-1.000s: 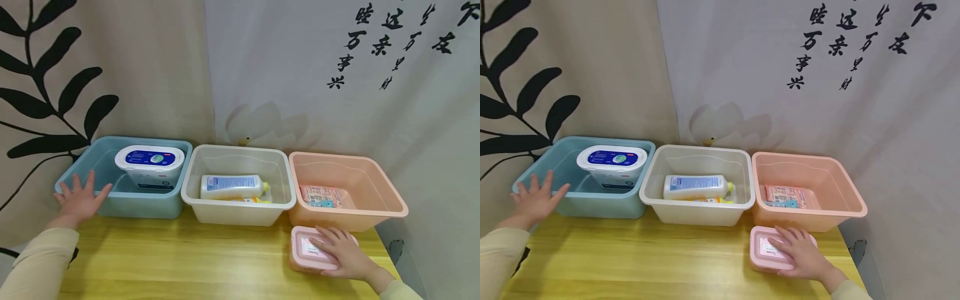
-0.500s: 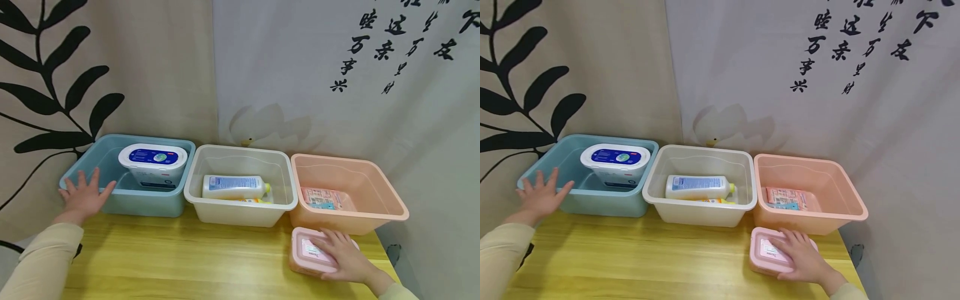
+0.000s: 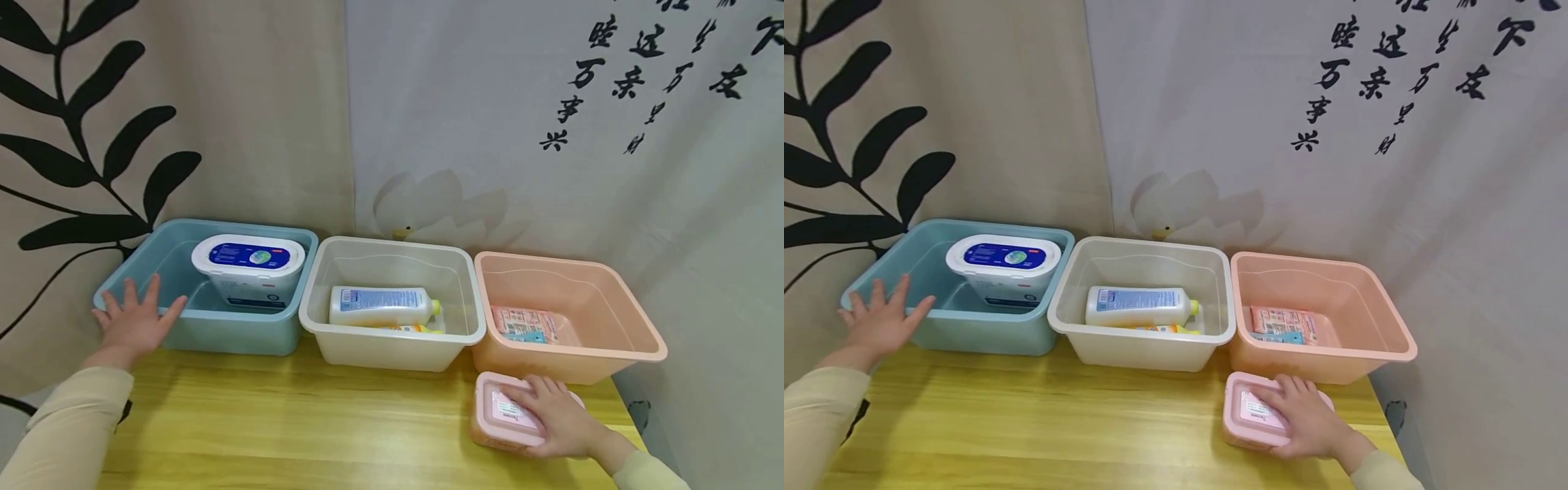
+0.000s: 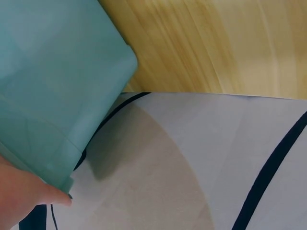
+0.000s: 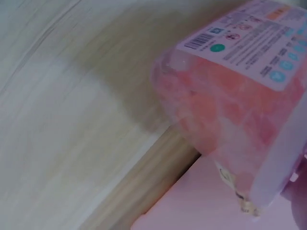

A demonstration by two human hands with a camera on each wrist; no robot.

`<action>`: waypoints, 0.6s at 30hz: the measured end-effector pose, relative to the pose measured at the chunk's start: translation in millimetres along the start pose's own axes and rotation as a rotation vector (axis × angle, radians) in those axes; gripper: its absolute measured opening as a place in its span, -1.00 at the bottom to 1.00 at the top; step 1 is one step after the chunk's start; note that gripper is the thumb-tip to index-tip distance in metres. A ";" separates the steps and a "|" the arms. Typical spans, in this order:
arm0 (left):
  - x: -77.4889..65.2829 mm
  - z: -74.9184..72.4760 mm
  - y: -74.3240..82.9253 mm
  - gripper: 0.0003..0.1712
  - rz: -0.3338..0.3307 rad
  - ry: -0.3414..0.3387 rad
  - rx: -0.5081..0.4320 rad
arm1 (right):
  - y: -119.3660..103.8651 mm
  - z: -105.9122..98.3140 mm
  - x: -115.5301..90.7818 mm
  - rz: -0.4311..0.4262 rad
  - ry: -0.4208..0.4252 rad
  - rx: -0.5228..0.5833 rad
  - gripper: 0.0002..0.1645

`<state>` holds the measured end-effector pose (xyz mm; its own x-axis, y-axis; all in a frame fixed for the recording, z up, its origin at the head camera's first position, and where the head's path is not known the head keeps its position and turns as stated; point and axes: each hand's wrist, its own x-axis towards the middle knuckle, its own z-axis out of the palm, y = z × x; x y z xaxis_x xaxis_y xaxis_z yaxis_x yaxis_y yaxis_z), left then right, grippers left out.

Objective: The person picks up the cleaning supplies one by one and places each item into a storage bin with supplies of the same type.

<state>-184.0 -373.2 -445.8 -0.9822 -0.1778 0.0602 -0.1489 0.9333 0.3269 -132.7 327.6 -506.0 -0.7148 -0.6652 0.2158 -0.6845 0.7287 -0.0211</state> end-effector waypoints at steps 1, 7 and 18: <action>-0.1 -0.2 -0.7 0.02 -0.001 -0.002 0.000 | -0.5 -0.1 0.8 0.008 -0.002 -0.002 0.17; -0.1 -1.7 -2.3 0.02 -0.004 -0.013 0.002 | -5.4 -4.5 3.2 0.077 -0.051 0.007 0.17; -1.3 -1.7 0.0 0.02 -0.005 -0.010 0.005 | -20.4 -26.3 18.2 0.033 0.005 -0.017 0.22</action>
<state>-182.6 -373.6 -444.2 -0.9825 -0.1794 0.0495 -0.1542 0.9338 0.3228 -128.0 304.9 -476.0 -0.7360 -0.6403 0.2198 -0.6582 0.7527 -0.0113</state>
